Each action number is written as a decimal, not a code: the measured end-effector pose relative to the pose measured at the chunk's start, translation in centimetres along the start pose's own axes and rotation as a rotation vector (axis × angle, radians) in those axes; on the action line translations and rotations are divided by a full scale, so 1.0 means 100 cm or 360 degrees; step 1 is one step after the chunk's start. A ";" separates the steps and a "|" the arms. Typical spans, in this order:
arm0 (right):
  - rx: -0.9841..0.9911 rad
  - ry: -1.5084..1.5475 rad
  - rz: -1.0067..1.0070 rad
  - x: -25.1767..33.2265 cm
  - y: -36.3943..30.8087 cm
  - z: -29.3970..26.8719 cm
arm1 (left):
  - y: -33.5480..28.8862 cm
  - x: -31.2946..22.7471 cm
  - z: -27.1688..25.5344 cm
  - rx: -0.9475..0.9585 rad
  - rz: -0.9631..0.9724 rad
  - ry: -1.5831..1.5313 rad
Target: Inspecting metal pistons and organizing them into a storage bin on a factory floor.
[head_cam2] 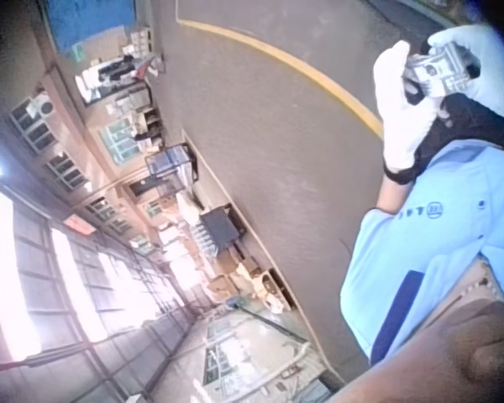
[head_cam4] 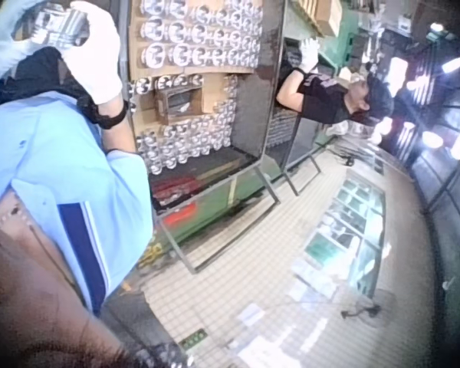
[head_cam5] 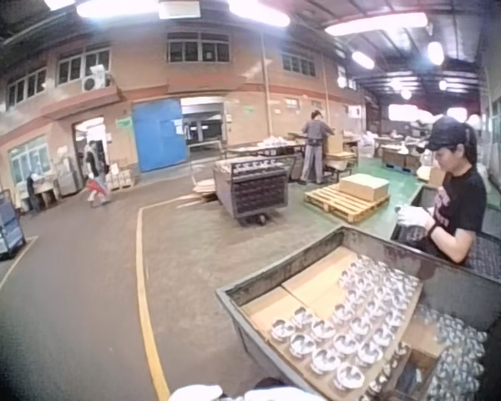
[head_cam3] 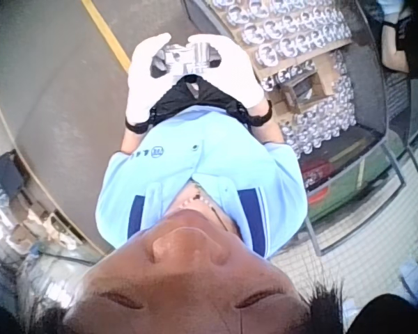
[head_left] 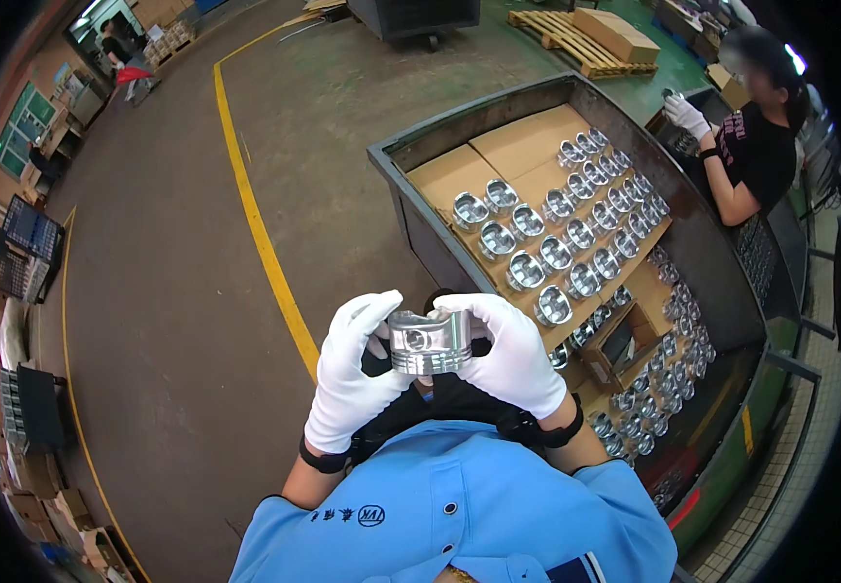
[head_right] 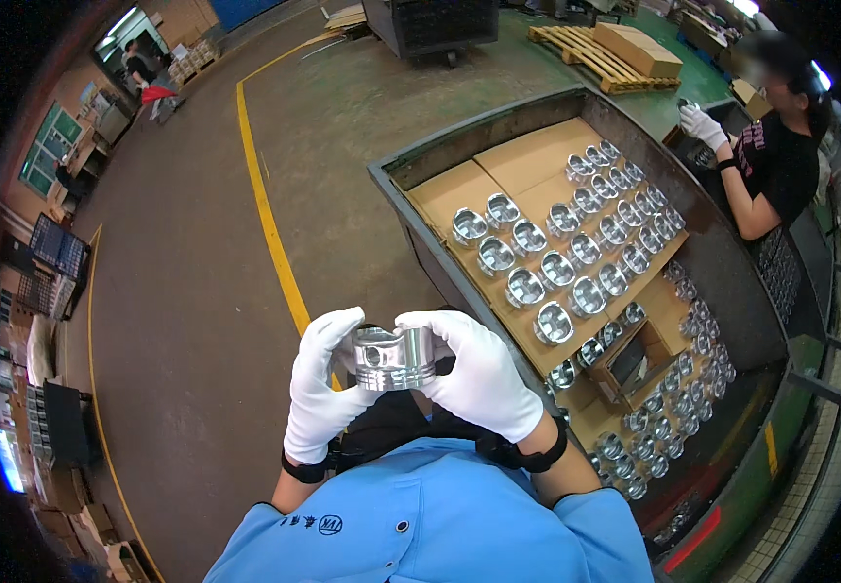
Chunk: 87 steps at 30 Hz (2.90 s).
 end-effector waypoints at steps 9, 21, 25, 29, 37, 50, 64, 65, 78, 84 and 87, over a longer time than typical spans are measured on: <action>0.0134 0.0457 0.0407 -0.013 -0.008 0.015 | -0.003 0.013 -0.002 0.0071 -0.0210 -0.0369; 0.0303 0.0054 0.0211 -0.010 -0.006 0.030 | 0.001 -0.010 -0.014 0.0019 -0.0123 -0.0006; 0.0375 0.0081 0.0330 -0.012 -0.007 0.032 | 0.001 -0.015 -0.015 0.0065 -0.0168 0.0006; 0.0115 -0.0012 0.0065 -0.005 -0.004 0.030 | 0.003 -0.019 -0.016 0.0098 0.0039 0.0063; -0.0269 -0.0468 -0.0562 0.034 -0.004 0.015 | -0.001 -0.012 -0.014 0.0058 0.0097 -0.0318; -0.0080 -0.0473 -0.0248 0.031 -0.006 0.013 | -0.008 0.002 -0.013 0.0190 -0.0232 -0.0613; -0.0242 -0.0640 -0.0434 0.041 -0.004 0.019 | -0.018 0.021 0.003 0.0439 -0.1052 -0.1344; -0.0285 -0.0665 -0.0550 0.041 -0.003 0.021 | -0.020 0.026 0.007 0.0427 -0.1066 -0.1323; 0.0116 -0.0411 -0.0715 0.069 0.007 0.036 | -0.028 0.030 0.006 0.0290 -0.1127 -0.2269; 0.0115 -0.0474 -0.0925 0.076 0.004 0.035 | -0.031 0.034 0.003 0.0269 -0.1084 -0.2140; 0.0043 -0.0564 -0.0845 0.069 0.002 0.031 | -0.027 0.033 -0.002 0.0057 -0.0803 -0.1785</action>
Point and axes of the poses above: each hand's wrist, its own y-axis towards the middle knuckle, its own z-axis out of the palm, x = y × z, the point moved 5 cm from there along y, towards the middle knuckle, and after that the axes turned 10 degrees about -x, right-handed, at the moved point
